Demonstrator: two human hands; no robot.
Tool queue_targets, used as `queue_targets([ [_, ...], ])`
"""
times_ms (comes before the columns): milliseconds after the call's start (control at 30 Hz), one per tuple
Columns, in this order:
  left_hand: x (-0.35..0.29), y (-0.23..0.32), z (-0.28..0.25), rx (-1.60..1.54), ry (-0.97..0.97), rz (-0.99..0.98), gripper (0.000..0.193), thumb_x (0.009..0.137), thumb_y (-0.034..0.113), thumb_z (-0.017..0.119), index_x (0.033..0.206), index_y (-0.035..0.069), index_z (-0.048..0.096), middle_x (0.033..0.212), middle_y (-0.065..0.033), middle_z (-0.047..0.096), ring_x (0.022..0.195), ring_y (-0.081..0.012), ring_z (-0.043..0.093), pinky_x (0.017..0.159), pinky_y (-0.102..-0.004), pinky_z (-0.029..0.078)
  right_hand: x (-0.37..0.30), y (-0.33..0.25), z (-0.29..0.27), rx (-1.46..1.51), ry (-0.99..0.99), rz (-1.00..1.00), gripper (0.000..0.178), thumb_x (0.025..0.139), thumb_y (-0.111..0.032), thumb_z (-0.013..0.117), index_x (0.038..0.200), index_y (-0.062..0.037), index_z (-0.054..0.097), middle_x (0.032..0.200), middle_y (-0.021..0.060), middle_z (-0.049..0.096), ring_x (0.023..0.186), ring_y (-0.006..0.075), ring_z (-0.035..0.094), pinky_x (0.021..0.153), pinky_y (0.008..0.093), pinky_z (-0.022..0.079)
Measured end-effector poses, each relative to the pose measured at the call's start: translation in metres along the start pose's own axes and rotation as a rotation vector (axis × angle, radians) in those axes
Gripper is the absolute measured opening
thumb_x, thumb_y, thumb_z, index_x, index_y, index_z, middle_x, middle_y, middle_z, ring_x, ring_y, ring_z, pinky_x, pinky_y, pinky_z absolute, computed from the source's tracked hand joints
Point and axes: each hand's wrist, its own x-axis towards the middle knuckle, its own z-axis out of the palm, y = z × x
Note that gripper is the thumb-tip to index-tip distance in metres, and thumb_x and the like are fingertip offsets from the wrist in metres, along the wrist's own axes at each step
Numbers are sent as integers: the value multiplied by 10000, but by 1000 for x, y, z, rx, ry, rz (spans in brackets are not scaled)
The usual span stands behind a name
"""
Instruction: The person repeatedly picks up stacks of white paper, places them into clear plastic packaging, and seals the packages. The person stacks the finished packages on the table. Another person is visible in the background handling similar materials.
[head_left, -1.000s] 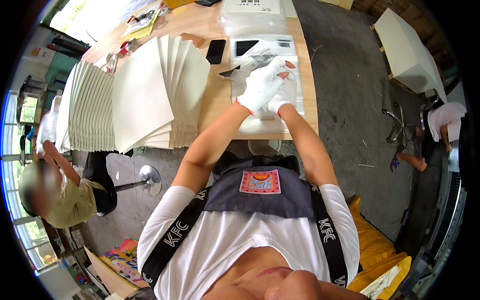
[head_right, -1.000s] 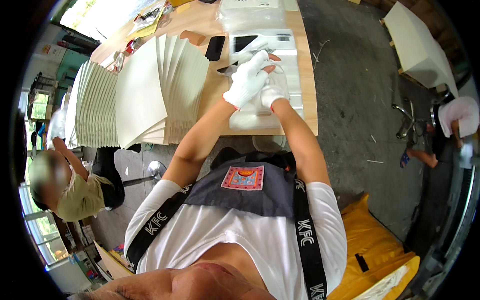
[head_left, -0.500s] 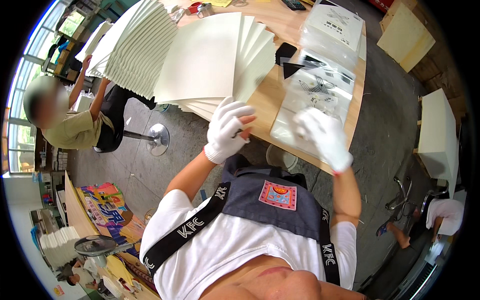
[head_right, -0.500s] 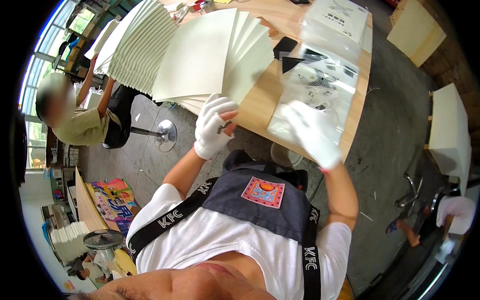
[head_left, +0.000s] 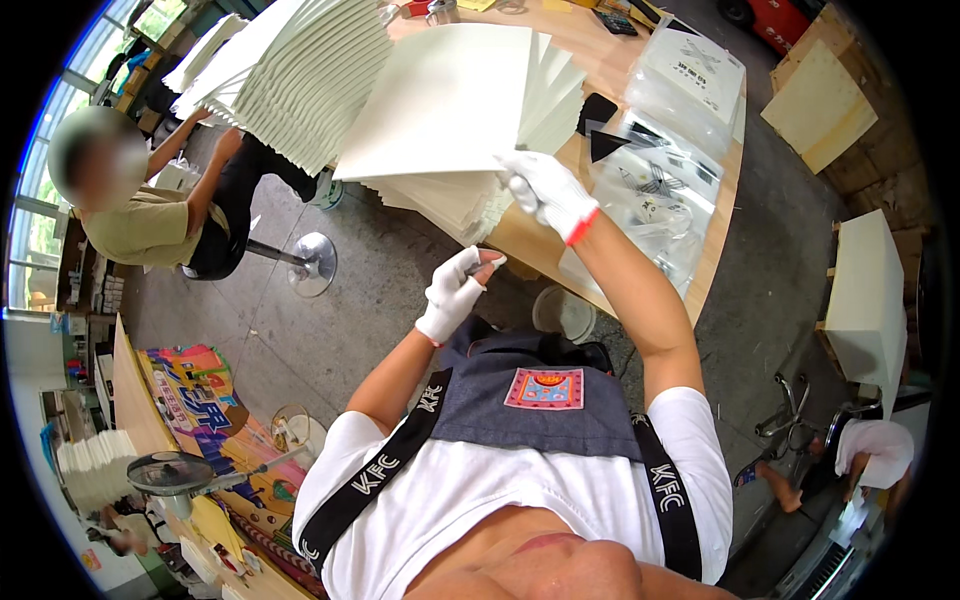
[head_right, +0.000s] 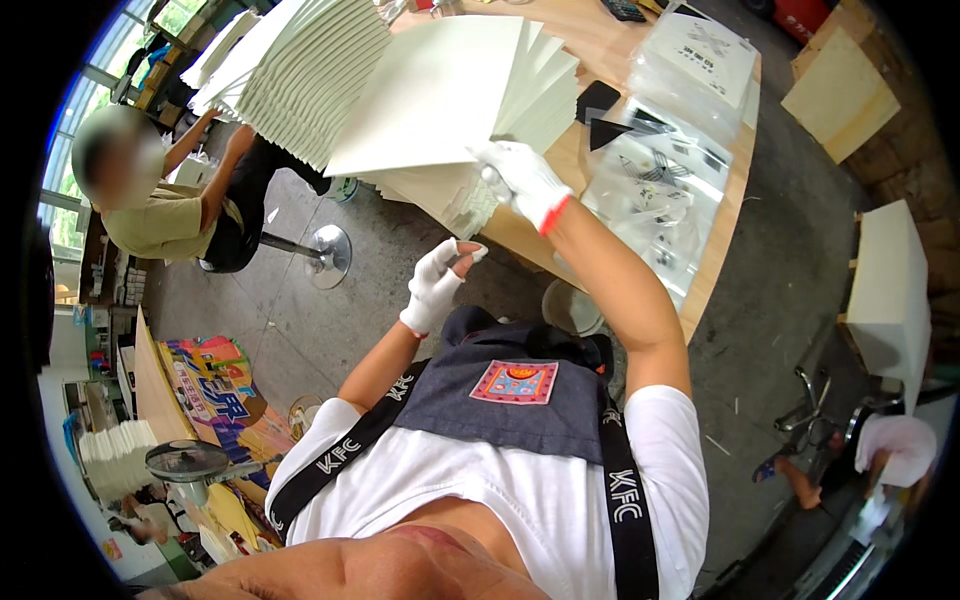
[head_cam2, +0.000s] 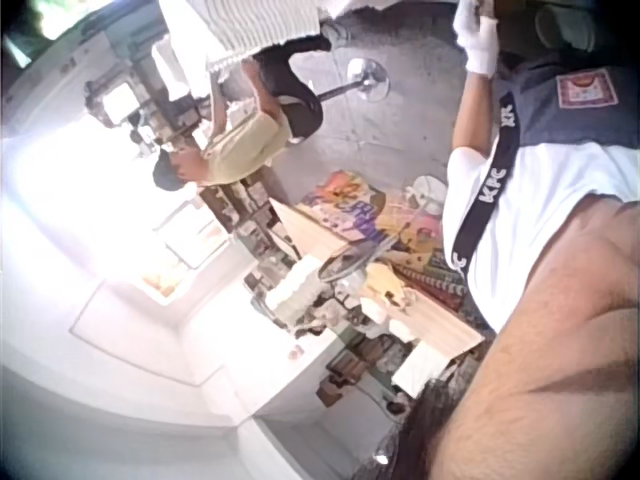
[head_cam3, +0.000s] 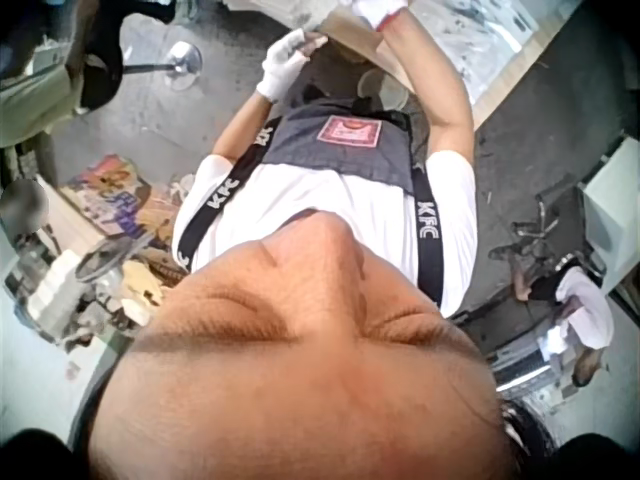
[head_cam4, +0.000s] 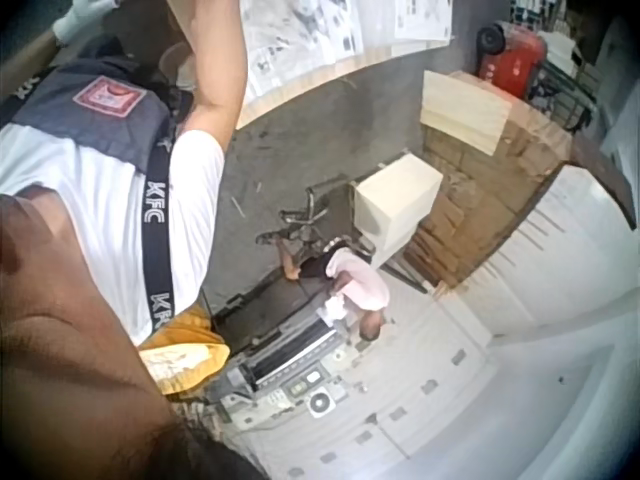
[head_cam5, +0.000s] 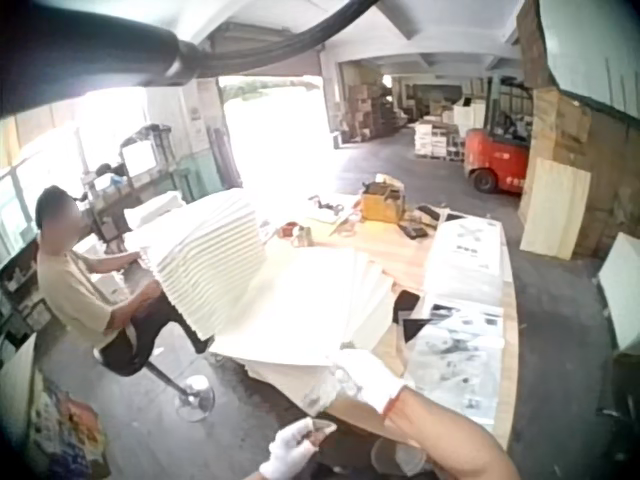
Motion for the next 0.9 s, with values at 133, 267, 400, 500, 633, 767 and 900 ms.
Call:
queue_targets([
  [133, -6, -56, -49, -1082, -447, -625, 579, 1009, 506, 408, 1349, 46, 493, 1233, -162, 639, 1041, -268, 626, 902, -393, 504, -96, 19, -33, -36, 15, 20, 229, 939, -252, 641, 797, -81, 587, 597, -66, 512, 421, 22, 411, 364, 171, 284],
  [267, -21, 16, -62, -1177, 88, -598, 658, 1001, 586, 311, 1415, 96, 457, 1370, -115, 549, 1255, -291, 523, 1022, -457, 456, -155, 97, -99, -651, 0, -70, 324, 932, -336, 641, 927, -13, 611, 658, 12, 625, 594, 64, 572, 560, 235, 448],
  [400, -15, -16, -109, -1077, 13, -506, 611, 1001, 517, 384, 1429, 83, 435, 1360, -107, 547, 1204, -258, 562, 997, -375, 478, -136, 60, -72, -294, 60, -212, 694, 951, -276, 628, 1492, 12, 303, 1082, 97, 684, 962, 127, 640, 860, 261, 476],
  [500, -1, 65, -101, -1001, -106, -599, 538, 992, 352, 478, 1422, 33, 426, 1315, -113, 565, 1167, -216, 573, 984, -333, 467, -79, 60, -81, 6, -58, -356, 604, 967, -211, 600, 1474, 7, 353, 1235, 106, 640, 1078, 161, 620, 972, 289, 454],
  [633, 3, 77, -84, -245, -177, -295, 581, 893, 89, 515, 1445, -4, 361, 1277, -131, 560, 1143, -190, 554, 981, -317, 430, -49, 56, -88, 150, -120, -240, 510, 965, -183, 578, 1430, -19, 449, 1383, 92, 558, 1259, 180, 529, 1068, 313, 409],
  [767, -1, 99, -36, 238, -234, -102, 809, 845, 35, 597, 1528, 78, 166, 1311, -195, 536, 1187, -279, 545, 1013, -360, 422, -97, 39, -51, -412, 154, -551, 491, 941, -259, 610, 1358, -12, 530, 1335, 173, 578, 1244, 226, 546, 1054, 324, 415],
  [900, -4, 86, 48, 432, -413, 438, 989, 704, 181, 789, 1509, 64, 226, 1538, -326, 157, 1432, -530, 109, 1151, -506, 233, -169, 17, -5, -767, 469, -318, 419, 908, -308, 651, 1217, -26, 641, 1048, 213, 677, 997, 241, 670, 869, 337, 501],
])
